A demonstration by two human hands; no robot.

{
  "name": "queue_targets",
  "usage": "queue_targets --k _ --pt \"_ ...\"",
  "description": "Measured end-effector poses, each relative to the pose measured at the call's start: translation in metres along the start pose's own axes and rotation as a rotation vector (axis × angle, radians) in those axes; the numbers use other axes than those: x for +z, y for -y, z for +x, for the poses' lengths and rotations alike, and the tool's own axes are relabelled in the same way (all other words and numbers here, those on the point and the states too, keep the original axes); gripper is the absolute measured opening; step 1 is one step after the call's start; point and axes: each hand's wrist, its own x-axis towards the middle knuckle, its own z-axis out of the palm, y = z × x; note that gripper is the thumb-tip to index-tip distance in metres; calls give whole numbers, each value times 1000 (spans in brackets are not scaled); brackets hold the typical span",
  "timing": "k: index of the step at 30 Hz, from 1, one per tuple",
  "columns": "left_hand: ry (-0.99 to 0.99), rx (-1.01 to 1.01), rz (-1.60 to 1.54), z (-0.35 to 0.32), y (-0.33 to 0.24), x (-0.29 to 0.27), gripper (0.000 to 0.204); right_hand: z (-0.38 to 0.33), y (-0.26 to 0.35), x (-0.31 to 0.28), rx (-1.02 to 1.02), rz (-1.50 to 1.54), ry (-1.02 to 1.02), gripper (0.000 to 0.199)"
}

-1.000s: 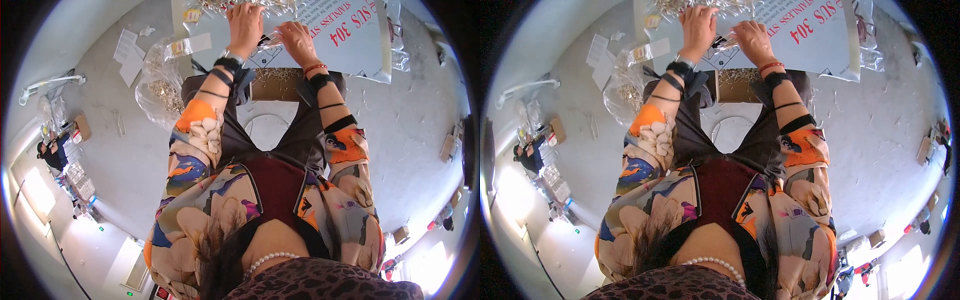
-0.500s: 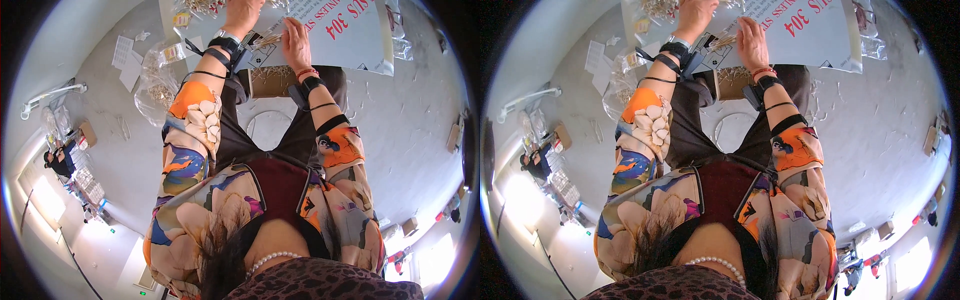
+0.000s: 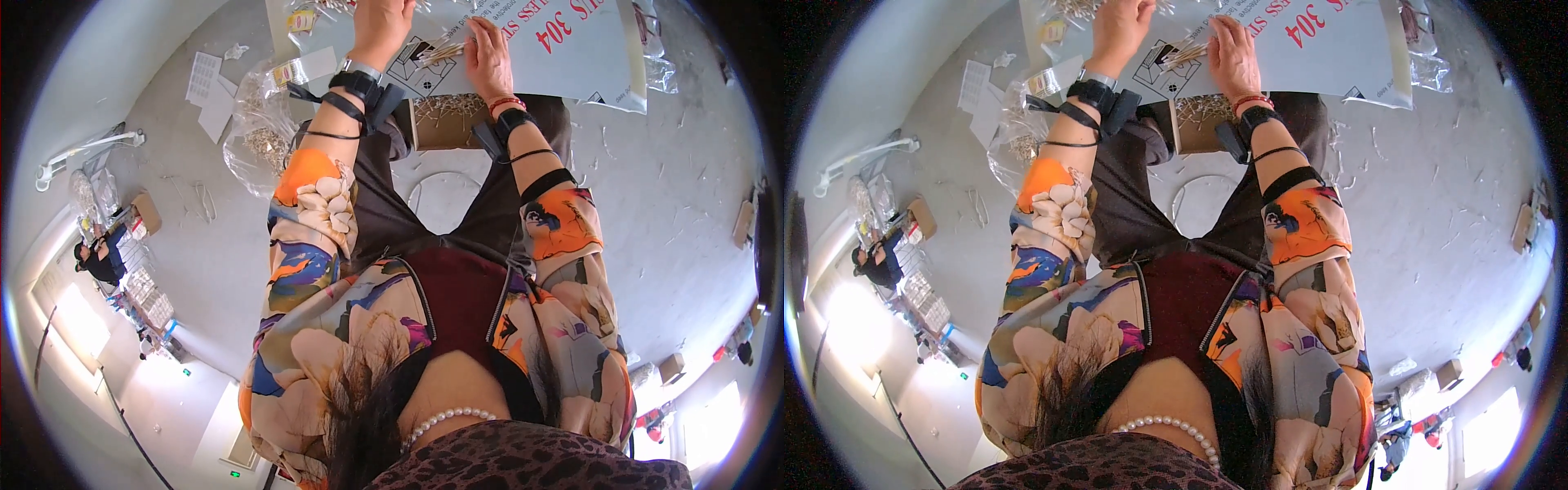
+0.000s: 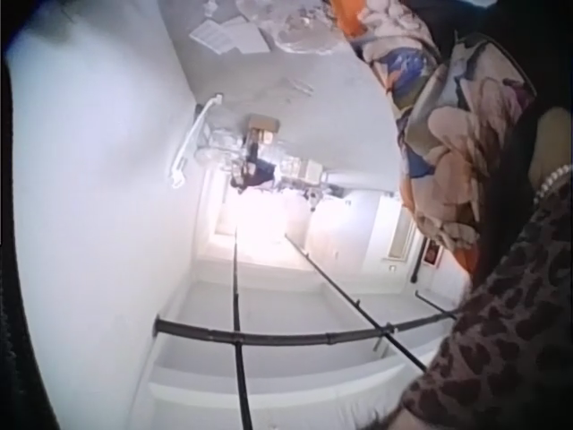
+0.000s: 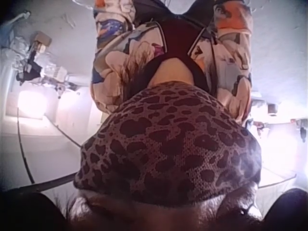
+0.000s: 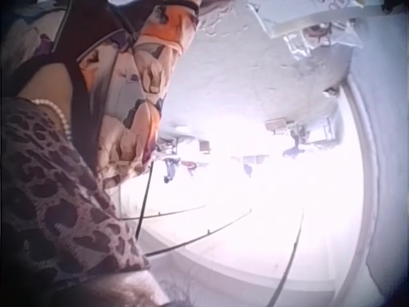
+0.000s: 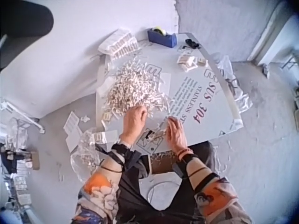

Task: Arranging small metal components on a stainless steel sheet.

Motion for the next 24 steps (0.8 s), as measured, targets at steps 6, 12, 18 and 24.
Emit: queue_targets --k 6,12,18,24 --pt "27 -26 35 -19 1 8 9 -2 -3 -1 -1 -22 -5 37" --pt "165 -198 292 -44 75 21 15 4 8 4 -4 9 -12 35" --pt "-25 140 236 -29 21 27 6 -4 -4 1 12 -18 -7 35" --pt "166 146 182 -21 18 34 13 0 1 1 -8 3 -3 34"
